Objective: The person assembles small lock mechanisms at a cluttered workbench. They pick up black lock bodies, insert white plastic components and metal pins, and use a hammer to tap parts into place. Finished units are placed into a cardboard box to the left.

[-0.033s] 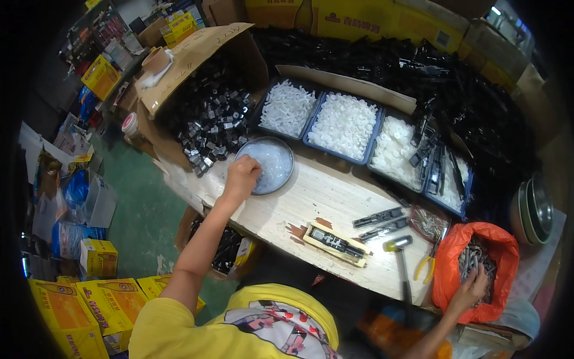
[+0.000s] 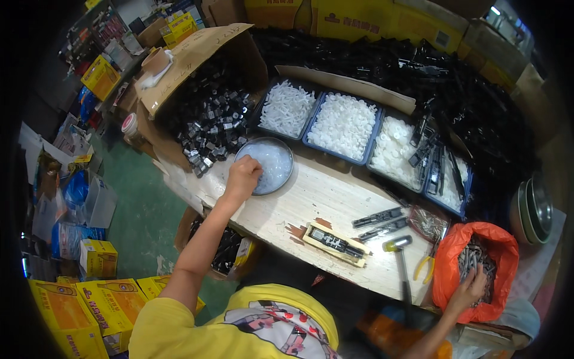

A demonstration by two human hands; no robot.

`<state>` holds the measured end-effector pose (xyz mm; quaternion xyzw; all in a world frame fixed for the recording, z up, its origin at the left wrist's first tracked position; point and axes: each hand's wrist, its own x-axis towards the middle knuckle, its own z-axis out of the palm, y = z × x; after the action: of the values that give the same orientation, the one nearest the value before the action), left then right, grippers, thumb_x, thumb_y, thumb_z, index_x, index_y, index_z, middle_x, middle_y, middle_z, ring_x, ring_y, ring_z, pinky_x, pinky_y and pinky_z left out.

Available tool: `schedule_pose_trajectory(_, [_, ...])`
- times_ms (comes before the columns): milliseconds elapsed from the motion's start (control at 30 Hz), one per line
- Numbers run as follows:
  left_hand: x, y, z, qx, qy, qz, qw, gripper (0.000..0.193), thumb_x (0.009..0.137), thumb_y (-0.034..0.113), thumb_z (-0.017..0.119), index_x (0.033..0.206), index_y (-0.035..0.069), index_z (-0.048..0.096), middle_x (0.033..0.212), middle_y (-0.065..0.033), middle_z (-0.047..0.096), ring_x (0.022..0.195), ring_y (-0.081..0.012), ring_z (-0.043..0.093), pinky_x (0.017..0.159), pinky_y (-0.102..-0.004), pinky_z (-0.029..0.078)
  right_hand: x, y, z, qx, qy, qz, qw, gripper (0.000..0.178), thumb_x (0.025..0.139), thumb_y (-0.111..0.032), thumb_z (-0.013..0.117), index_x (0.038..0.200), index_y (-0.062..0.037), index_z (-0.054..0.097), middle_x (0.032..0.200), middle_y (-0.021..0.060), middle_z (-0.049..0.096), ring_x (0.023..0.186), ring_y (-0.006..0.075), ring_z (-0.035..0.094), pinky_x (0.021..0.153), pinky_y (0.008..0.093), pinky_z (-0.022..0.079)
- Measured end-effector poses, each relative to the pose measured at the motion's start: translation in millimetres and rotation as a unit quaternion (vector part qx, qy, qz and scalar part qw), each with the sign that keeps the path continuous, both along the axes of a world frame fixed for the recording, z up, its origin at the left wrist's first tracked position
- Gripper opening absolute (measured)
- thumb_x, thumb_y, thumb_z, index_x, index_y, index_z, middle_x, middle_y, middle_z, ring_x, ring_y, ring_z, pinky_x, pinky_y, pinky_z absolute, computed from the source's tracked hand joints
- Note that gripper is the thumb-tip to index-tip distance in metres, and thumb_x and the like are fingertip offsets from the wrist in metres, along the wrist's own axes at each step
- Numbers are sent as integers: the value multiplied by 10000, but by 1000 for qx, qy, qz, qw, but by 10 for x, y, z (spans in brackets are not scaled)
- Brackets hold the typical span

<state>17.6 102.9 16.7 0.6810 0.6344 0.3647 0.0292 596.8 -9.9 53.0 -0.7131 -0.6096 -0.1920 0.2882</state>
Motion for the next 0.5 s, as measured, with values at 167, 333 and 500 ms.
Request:
schedule_pose_trajectory(167, [-33,-14,63,-43,-44,16,998,70,672,-3,650,719,3,599,746,-139,551,753,-326,562,654,-403,451,-328,-48,64,-16,21,5,1000,200,879,-68,522,1037,43,574,891,166,579,808,295,559,707,356,422])
schedule_pose_trajectory(333, [-12,-6,-16,16,14,10,1000,71,660,-16,651,688,-3,587,722,-141,546,694,-336,555,614,-400,449,-852,71,190,-10,38,82,996,180,888,-65,515,1021,33,587,905,144,583,797,278,558,708,339,422])
schedule_pose_trajectory(500, [7,-104,139,20,-76,21,997,106,682,8,675,775,3,624,706,-104,574,602,-239,563,541,-329,448,-1312,37,250,-77,167,140,973,177,877,-63,536,1019,22,597,892,86,600,799,192,561,722,301,430])
